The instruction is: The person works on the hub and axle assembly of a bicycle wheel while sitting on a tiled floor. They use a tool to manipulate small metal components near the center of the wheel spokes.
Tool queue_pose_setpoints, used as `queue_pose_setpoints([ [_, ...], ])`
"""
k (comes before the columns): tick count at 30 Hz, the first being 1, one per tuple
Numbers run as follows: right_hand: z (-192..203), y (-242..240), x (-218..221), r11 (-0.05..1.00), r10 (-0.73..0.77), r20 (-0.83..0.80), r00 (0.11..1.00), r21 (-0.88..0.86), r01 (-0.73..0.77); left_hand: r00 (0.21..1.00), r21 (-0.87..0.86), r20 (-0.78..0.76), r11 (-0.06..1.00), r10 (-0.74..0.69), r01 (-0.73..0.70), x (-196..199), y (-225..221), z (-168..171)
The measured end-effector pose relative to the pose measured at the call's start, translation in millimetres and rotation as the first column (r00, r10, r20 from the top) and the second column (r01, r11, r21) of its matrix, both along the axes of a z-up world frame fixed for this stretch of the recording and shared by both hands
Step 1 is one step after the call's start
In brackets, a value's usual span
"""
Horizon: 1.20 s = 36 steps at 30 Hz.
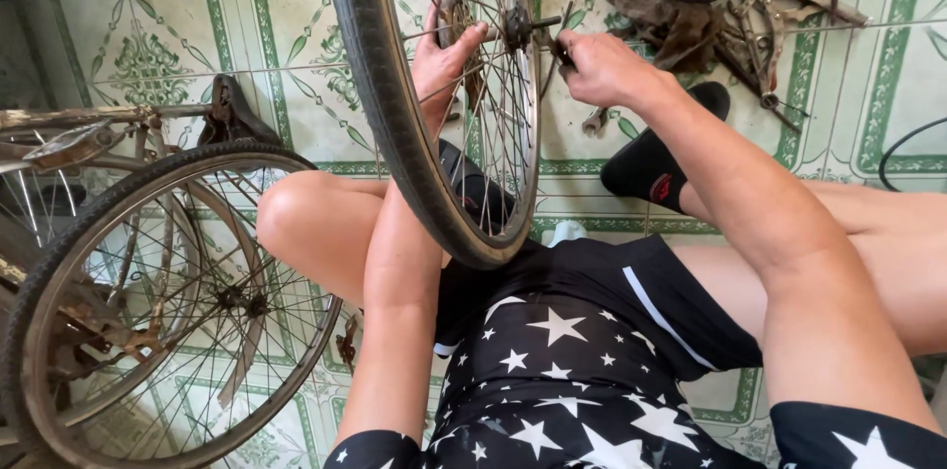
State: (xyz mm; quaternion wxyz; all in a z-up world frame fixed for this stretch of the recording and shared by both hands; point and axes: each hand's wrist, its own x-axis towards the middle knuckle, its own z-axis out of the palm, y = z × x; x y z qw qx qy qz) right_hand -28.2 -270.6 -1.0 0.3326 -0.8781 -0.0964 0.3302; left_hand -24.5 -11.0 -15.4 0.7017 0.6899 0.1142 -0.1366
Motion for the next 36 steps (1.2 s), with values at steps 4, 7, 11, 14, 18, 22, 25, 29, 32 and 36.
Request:
queue_pose_setpoints([
  [4, 1, -4, 0, 0.999, -0.034, 0.046, 0.998, 0.028, 0.033, 1.000, -0.010, -0.022, 1.000, -0.004, 0.004, 2, 4, -9],
  [7, -8, -7, 4, 0.998, -0.047, 0.176, 0.983, 0.051, 0.039, 0.999, -0.091, -0.036, 0.996, 0.001, -0.004, 3, 6, -17],
  [11, -16, -12, 8, 0.996, -0.021, 0.243, 0.970, 0.093, -0.002, 0.999, -0.126, -0.042, 0.992, 0.020, -0.025, 5, 7, -18],
  [14, -11, -12, 9, 0.998, -0.025, 0.166, 0.986, 0.065, 0.014, 0.999, -0.123, -0.039, 0.992, 0.004, -0.008, 4, 6, -13],
  [18, -8, -10, 15, 0.984, -0.056, -0.161, 0.985, 0.156, 0.082, 1.000, -0.106, -0.025, 0.994, 0.002, -0.004, 2, 3, -5],
  [22, -13, -10, 13, 0.947, -0.004, -0.185, 0.983, 0.315, 0.064, 1.000, -0.079, -0.010, 0.997, 0.007, -0.007, 1, 4, -9],
  [25, -5, -4, 10, 0.942, -0.010, -0.331, 0.944, 0.314, 0.120, 1.000, -0.105, 0.020, 0.994, 0.002, 0.000, 0, 3, -15],
  [29, 15, 8, 4, 0.922, -0.074, -0.459, 0.885, 0.308, 0.236, 0.998, -0.049, -0.001, 0.997, 0.060, -0.060, -4, -4, -10],
  [32, 24, 13, 1, 0.892, -0.131, -0.521, 0.844, 0.310, 0.330, 0.989, 0.190, 0.137, 0.978, 0.058, -0.084, -6, -11, -8],
  [36, 21, 12, 5, 0.787, -0.218, -0.660, 0.719, 0.317, 0.530, 0.981, 0.271, 0.194, 0.960, 0.012, -0.065, -27, -9, -23],
])
